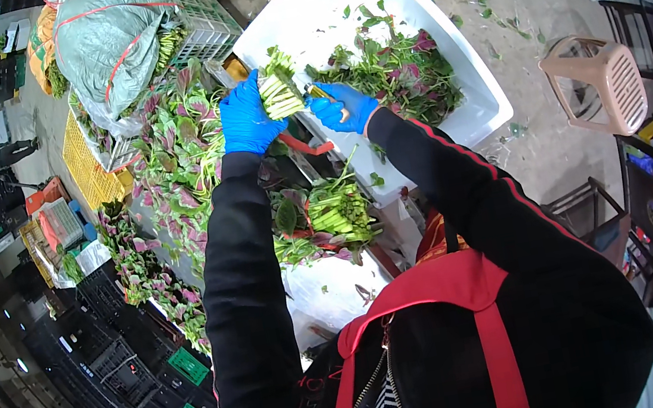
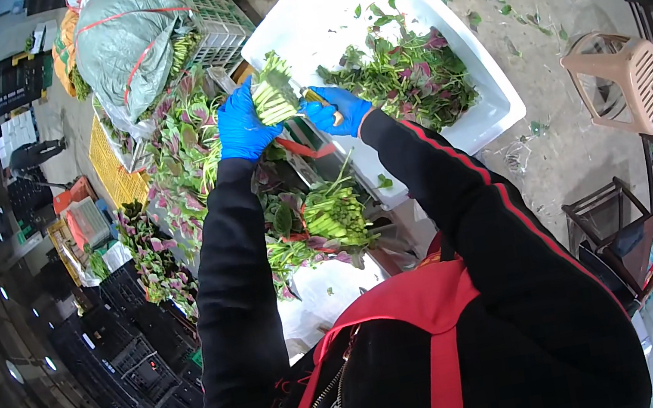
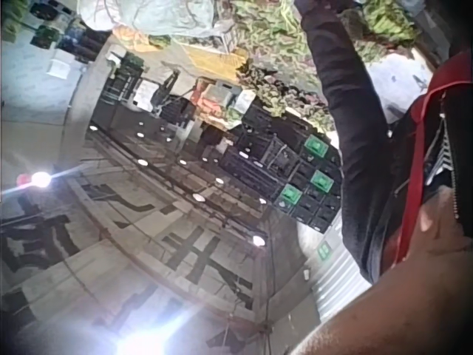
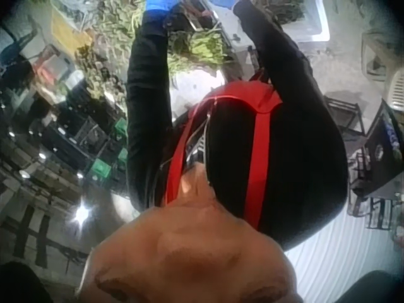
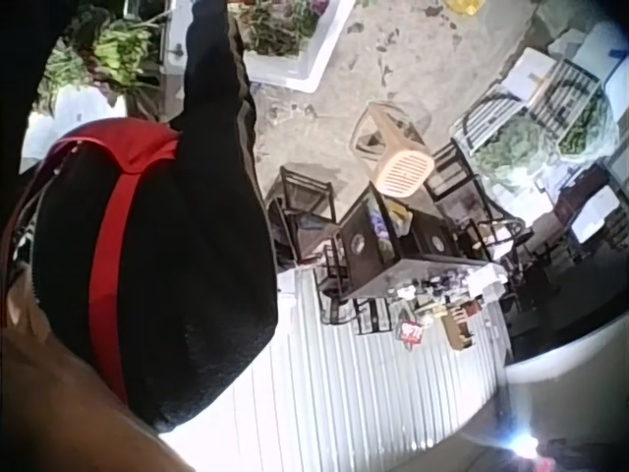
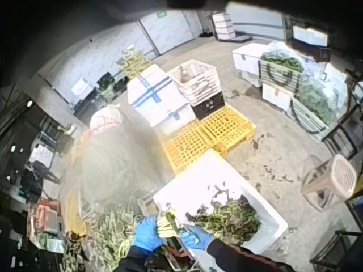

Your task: Sorting, weighing, and bagging green leafy vegetables at a processing station.

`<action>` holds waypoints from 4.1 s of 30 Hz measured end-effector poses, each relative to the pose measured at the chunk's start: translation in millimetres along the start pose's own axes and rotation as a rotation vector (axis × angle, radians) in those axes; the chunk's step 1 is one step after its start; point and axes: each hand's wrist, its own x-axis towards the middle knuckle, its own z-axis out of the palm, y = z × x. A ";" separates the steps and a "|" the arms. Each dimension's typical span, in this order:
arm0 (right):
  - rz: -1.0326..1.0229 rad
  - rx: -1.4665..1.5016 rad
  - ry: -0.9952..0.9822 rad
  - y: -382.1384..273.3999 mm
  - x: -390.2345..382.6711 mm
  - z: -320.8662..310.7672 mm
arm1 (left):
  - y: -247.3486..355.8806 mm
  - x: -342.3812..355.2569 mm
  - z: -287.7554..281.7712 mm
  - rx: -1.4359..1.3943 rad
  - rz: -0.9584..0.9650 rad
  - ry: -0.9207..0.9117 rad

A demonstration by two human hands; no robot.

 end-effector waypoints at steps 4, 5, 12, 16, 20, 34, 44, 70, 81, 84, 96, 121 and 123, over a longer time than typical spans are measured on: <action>-0.029 -0.135 0.082 8.3 -13.0 18.0 | -0.6 -0.6 -0.7 0.001 -0.021 -0.031; -0.023 -0.197 0.106 13.7 -19.1 22.8 | 0.2 -1.2 -0.9 0.009 -0.020 -0.035; -0.086 -0.238 0.165 27.7 -29.9 55.3 | 5.1 -1.3 -2.4 0.035 -0.006 0.035; 0.023 -0.222 -0.070 22.5 -45.4 43.4 | 1.2 -1.1 0.5 0.055 -0.043 -0.035; -0.185 -0.589 0.139 15.0 -58.4 17.8 | -1.5 2.7 3.6 0.017 -0.040 -0.016; -1.129 -2.077 0.318 85.9 -123.3 101.4 | 149.5 -180.5 -26.3 -0.263 -0.577 0.507; -0.234 -2.582 -0.680 345.2 -63.7 24.2 | 282.7 -426.9 36.5 -0.893 -0.923 0.502; -0.617 -2.798 -0.223 167.2 -135.0 79.3 | 202.9 -345.3 34.6 -0.894 -0.864 0.943; -0.738 -3.056 -0.004 151.0 -136.1 116.0 | 164.3 -300.1 54.7 -0.516 -0.953 0.803; -0.627 -2.749 -0.294 182.7 -102.8 104.0 | 167.2 -303.7 51.4 -0.550 -0.939 0.859; -0.439 -2.862 -0.335 213.4 -68.2 62.3 | 159.0 -295.9 67.6 -0.427 -0.977 0.723; -0.357 -2.784 -0.185 231.5 5.4 79.1 | 197.1 -312.1 60.2 -1.224 -1.034 0.790; -0.350 -2.574 -0.122 228.2 9.3 85.6 | 196.6 -313.8 64.8 -1.269 -1.017 0.784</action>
